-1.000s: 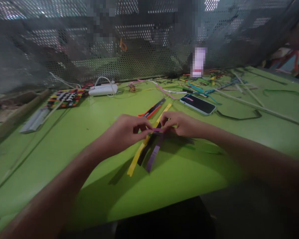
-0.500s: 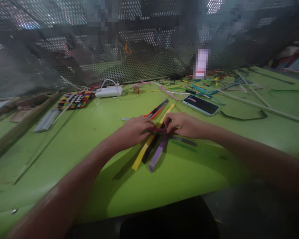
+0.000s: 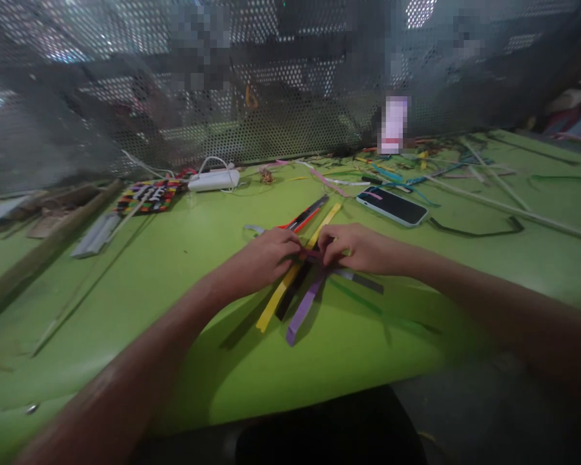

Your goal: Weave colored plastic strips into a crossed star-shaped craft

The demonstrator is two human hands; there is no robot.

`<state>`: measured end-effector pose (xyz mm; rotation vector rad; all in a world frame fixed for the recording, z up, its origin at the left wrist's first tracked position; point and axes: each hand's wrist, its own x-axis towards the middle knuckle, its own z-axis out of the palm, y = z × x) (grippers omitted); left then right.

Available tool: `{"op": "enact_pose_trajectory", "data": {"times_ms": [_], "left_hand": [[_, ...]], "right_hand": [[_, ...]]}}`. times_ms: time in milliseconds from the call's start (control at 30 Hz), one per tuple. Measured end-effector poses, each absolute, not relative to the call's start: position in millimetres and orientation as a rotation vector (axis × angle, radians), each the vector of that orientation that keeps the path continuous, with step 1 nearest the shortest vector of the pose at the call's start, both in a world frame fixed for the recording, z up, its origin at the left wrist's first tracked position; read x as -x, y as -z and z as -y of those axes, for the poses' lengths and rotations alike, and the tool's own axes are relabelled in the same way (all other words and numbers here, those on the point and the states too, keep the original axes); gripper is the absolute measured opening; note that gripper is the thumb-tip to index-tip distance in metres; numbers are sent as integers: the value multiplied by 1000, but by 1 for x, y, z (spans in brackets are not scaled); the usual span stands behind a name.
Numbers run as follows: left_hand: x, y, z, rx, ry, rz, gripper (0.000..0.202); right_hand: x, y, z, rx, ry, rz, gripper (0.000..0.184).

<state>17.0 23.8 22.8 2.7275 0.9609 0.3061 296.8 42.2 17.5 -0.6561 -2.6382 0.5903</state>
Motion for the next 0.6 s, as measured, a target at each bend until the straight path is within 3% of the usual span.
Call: {"op": "enact_pose_trajectory", "data": {"times_ms": [167,333,600], "left_hand": [[-11,-24,-24,-2735,-411,-902,32],[-6,-27,-26,-2722,-505,-921,35],[-23,-11,-25,-2752,-370,-977,37]], "right_hand": [[-305,-41,-42,625,-727,2524,24],[-338,-74,-62,818,-999,2040,11],[-349,-65,-88,1455,-757,1892,8]]}}
